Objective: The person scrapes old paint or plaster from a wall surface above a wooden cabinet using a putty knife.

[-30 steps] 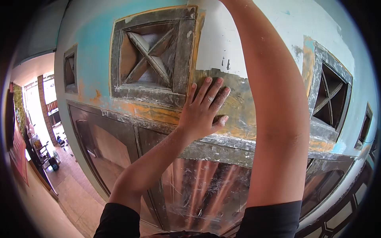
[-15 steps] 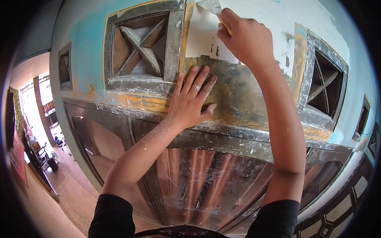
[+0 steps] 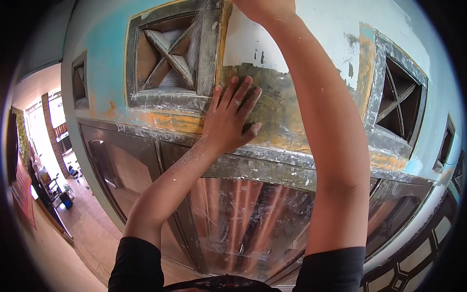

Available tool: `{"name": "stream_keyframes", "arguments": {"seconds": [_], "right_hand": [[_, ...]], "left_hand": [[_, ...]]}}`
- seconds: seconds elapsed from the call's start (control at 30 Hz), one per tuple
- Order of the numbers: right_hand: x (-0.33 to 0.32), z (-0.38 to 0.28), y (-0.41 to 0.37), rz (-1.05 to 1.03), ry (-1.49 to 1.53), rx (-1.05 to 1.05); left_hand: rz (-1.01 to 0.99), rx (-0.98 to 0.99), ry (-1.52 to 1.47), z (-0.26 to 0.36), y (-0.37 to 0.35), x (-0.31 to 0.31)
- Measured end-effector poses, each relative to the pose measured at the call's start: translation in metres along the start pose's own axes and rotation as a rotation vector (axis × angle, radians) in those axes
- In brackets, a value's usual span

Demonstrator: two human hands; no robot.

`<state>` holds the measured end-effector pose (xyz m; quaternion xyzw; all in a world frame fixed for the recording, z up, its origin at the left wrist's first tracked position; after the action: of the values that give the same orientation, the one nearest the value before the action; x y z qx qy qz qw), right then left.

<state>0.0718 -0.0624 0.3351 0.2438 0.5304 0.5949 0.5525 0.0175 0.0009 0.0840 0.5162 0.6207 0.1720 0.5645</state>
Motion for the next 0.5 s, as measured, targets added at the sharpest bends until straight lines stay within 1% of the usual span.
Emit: {"name": "stream_keyframes", "arguments": {"seconds": [0.07, 0.1, 0.17, 0.23, 0.27, 0.3, 0.37, 0.4, 0.47, 0.5], "right_hand": [[-0.015, -0.011, -0.017, -0.033, 0.018, -0.002], [-0.008, -0.009, -0.026, -0.033, 0.015, -0.003], [0.01, -0.007, -0.053, 0.105, -0.174, -0.03], [0.021, -0.003, -0.073, 0.047, -0.088, 0.021], [0.019, -0.003, -0.08, 0.157, -0.028, -0.061], [0.02, -0.004, -0.077, 0.161, -0.03, -0.062], [0.028, 0.005, -0.06, 0.08, -0.069, 0.038], [0.029, 0.008, -0.048, 0.081, -0.069, 0.038], [0.02, 0.012, -0.019, 0.169, -0.126, 0.023], [0.011, 0.009, -0.007, 0.168, -0.126, 0.026]], "left_hand": [[0.009, 0.005, 0.007, 0.0, -0.001, 0.002], [0.023, 0.006, 0.015, 0.0, -0.001, 0.002], [0.031, 0.01, 0.011, 0.0, -0.004, 0.004], [0.048, 0.01, 0.015, -0.001, -0.004, 0.005], [0.046, 0.007, 0.027, -0.001, -0.005, 0.006], [0.043, 0.004, 0.038, 0.0, -0.005, 0.006], [0.042, 0.004, 0.047, -0.001, -0.003, 0.006], [0.032, -0.002, 0.05, -0.001, -0.004, 0.008], [0.021, -0.001, 0.037, -0.003, -0.004, 0.006], [0.007, -0.001, 0.02, -0.003, -0.004, 0.006]]}}
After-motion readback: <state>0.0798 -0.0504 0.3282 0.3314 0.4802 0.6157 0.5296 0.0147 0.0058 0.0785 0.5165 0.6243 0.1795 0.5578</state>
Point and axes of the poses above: each hand's wrist, its own y-axis towards the middle knuckle, its own x-axis out of the palm, z = x × y, the point moved 9 cm from there along y, towards the middle knuckle, and after that the axes turned 15 degrees about -z, right-handed, at the moved point
